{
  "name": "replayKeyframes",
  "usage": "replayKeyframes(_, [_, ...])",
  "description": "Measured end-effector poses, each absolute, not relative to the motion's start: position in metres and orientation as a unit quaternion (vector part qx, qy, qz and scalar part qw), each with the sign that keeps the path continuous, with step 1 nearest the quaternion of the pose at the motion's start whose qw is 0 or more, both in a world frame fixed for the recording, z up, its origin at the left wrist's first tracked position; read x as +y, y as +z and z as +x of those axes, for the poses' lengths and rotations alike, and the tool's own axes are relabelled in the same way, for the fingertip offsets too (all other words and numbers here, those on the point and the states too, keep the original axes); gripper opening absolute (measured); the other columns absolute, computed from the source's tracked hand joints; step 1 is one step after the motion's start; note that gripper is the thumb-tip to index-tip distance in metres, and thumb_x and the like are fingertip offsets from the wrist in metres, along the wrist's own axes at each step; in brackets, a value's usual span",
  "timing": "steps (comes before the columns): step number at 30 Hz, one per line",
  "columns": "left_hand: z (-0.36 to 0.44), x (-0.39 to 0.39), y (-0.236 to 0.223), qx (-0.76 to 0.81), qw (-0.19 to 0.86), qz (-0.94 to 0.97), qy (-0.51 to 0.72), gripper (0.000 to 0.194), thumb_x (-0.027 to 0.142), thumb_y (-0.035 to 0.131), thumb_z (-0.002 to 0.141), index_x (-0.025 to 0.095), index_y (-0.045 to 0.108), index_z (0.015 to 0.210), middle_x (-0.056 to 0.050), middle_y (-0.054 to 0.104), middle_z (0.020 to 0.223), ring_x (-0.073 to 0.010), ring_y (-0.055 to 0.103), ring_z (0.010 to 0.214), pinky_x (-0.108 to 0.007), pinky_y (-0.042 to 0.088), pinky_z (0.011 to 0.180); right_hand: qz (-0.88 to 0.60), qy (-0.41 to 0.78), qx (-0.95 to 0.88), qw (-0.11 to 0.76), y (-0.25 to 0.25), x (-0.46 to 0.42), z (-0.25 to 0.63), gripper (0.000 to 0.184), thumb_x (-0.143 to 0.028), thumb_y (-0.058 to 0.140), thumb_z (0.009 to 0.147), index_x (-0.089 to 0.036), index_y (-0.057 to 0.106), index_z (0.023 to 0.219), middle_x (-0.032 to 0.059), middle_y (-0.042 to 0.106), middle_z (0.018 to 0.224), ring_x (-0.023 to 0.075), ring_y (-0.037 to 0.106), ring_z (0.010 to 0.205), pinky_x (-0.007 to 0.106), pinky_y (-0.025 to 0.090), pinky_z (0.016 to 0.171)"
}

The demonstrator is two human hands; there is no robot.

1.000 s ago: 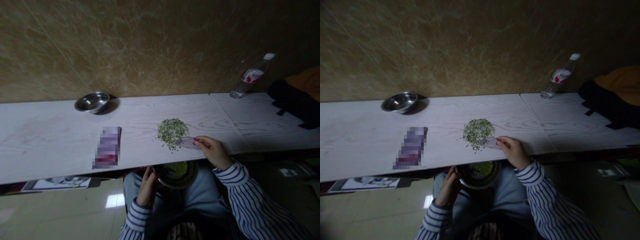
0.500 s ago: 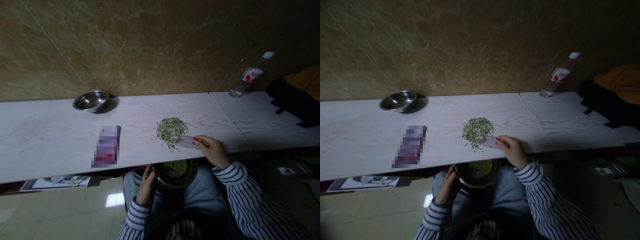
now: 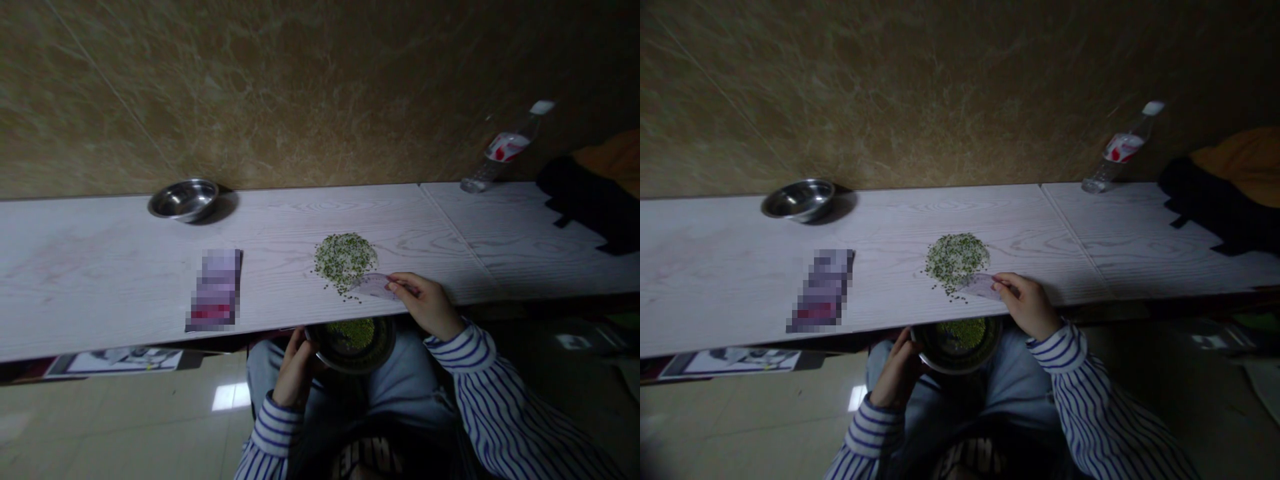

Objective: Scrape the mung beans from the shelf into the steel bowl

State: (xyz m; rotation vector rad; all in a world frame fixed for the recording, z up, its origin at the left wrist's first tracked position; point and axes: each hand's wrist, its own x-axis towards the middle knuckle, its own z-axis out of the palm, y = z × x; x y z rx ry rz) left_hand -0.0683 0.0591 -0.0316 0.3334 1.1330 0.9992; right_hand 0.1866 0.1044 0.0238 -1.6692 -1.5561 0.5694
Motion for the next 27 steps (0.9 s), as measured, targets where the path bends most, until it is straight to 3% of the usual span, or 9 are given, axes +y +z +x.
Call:
replayKeyframes(9, [-0.069, 0.0583, -0.0283, 0.501, 0.722, 0.146, 0.454, 0.04, 0.02, 0.065, 0.063, 0.024, 0.062, 0.103, -0.001, 0.066, 0.087, -0.0171, 0.059, 0.074, -0.025, 0.048, 0.061, -0.652, 0.229, -0.619, 0.374, 0.0259, 0.1033, 0.1837, 0.024, -0.034, 0.061, 0.08, -0.019, 0.073, 0.095, 0.0073, 0.075, 0.088, 0.0214, 0.069, 0.08, 0.034, 0.055, 0.075])
replayKeyframes(21, [-0.0681, 0.058, -0.0297, 0.506, 0.715, 0.129, 0.464, 0.047, 0.02, 0.068, 0.061, 0.021, 0.061, 0.108, -0.004, 0.066, 0.099, -0.0181, 0.061, 0.083, -0.026, 0.05, 0.064, -0.646, 0.224, -0.624, 0.379, 0.0246, 0.1101, 0.1834, 0.023, -0.032, 0.06, 0.081, -0.02, 0.073, 0.095, 0.0069, 0.075, 0.09, 0.021, 0.069, 0.081, 0.034, 0.055, 0.076])
replayKeyframes(27, [-0.0683, 0.0586, -0.0263, 0.512, 0.714, 0.126, 0.461, 0.046, 0.019, 0.069, 0.059, 0.02, 0.063, 0.105, -0.003, 0.067, 0.094, -0.017, 0.061, 0.078, -0.028, 0.051, 0.066, -0.644, 0.227, -0.627, 0.374, 0.0294, 0.1049, 0.1818, 0.021, -0.032, 0.06, 0.08, -0.02, 0.073, 0.093, 0.0059, 0.075, 0.087, 0.0207, 0.069, 0.081, 0.034, 0.055, 0.076])
